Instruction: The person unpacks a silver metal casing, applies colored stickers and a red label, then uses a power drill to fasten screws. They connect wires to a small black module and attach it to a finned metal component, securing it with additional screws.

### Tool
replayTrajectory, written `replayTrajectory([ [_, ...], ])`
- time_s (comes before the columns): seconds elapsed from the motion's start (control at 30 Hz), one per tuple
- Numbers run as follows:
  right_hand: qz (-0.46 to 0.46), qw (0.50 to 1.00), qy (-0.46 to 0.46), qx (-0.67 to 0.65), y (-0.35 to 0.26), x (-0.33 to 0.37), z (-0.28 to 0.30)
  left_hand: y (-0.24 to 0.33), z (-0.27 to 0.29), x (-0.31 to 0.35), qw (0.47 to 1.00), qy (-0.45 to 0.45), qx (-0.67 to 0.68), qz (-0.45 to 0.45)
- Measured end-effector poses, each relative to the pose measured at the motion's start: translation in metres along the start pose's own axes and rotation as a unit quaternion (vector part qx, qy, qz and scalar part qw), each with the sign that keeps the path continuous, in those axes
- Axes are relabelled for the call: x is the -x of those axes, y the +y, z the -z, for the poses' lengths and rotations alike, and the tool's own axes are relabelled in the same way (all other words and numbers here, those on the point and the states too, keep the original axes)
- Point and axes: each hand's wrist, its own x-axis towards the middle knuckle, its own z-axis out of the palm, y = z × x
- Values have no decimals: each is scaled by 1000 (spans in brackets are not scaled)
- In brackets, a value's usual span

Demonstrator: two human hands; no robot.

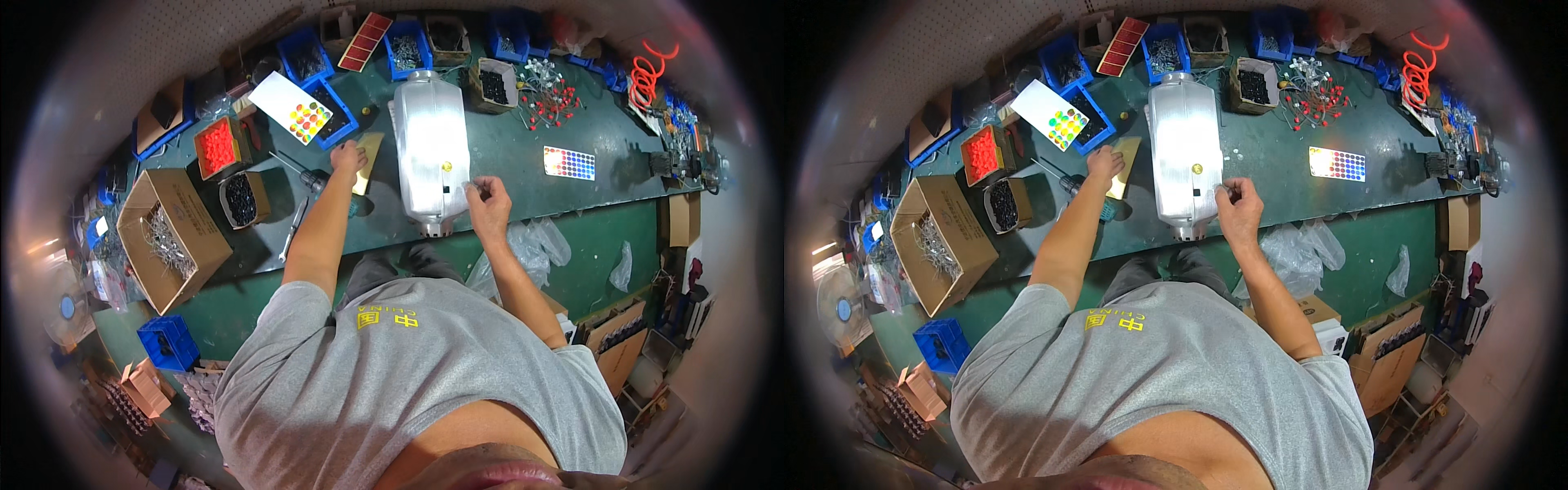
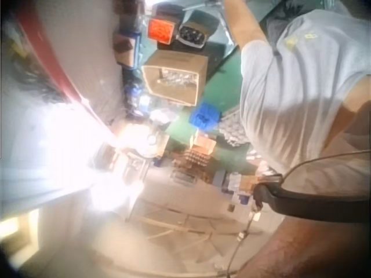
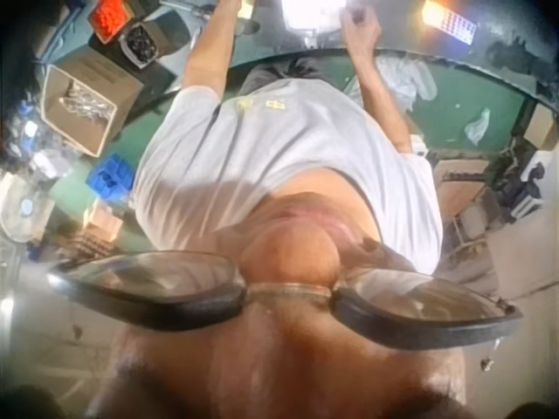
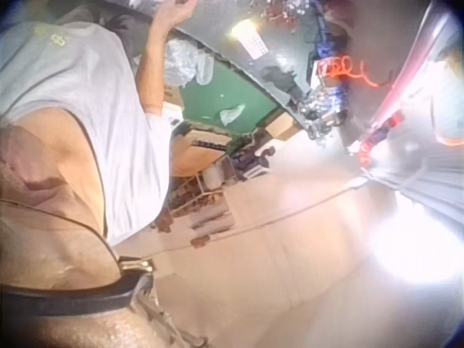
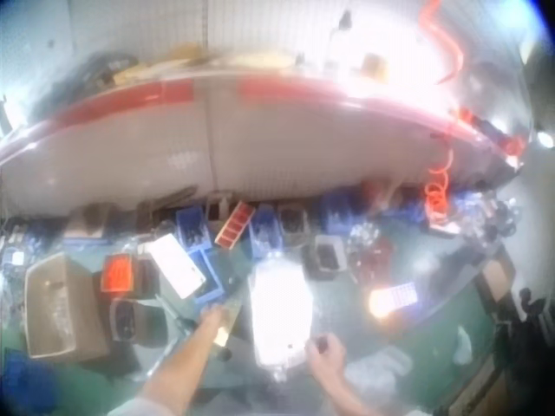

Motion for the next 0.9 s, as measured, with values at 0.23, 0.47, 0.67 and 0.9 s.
replayTrajectory([
  [0.23, -16, 994, -20, -103, -34, 7, -1, 40, 13, 130, 959, -112, -130, -223],
  [0.47, -175, 917, -195, -301, -92, 0, -47, 48, 20, 225, 930, -228, -109, -267],
  [0.67, -126, 937, -212, -247, -99, 7, -57, 45, 21, 249, 934, -234, -136, -233],
  [0.9, -139, 936, -266, -185, -72, 22, -50, 23, 49, 229, 939, -228, -160, -202],
])
